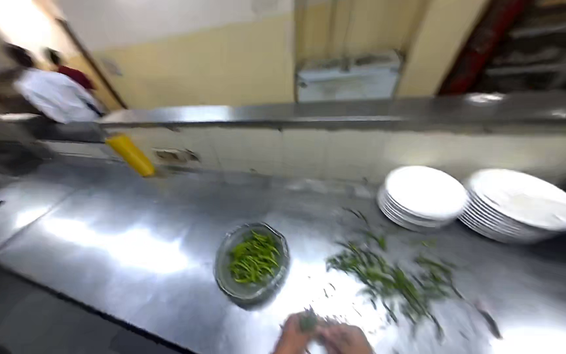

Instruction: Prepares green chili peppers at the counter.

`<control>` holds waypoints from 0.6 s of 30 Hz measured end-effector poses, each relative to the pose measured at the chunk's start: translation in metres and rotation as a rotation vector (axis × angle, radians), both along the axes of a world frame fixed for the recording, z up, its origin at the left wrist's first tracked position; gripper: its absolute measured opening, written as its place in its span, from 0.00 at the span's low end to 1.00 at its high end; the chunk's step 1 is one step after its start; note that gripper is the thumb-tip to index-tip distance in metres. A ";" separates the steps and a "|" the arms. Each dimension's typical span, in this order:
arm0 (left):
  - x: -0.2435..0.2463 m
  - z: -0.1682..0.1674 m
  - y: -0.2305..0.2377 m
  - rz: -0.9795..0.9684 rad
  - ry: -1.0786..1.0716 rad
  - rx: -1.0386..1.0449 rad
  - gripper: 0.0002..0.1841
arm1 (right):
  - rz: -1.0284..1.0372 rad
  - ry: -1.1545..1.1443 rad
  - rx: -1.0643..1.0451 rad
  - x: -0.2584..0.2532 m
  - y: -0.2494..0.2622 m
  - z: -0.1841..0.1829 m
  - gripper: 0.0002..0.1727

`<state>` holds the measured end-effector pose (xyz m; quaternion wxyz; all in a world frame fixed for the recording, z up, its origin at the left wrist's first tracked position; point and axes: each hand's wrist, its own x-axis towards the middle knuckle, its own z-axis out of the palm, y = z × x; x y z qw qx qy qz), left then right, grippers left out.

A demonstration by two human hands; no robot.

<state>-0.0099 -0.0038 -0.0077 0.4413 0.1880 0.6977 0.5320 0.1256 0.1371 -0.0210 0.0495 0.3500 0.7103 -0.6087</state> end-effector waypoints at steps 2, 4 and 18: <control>-0.001 -0.010 0.000 0.012 -0.063 0.044 0.13 | 0.005 0.005 -0.053 0.001 -0.001 -0.003 0.15; 0.004 -0.011 0.000 0.111 -0.198 0.064 0.13 | -0.051 0.116 -0.136 0.004 -0.004 -0.002 0.11; -0.121 0.073 0.001 0.812 -0.050 0.271 0.11 | -0.552 0.143 -0.231 0.031 0.027 -0.014 0.10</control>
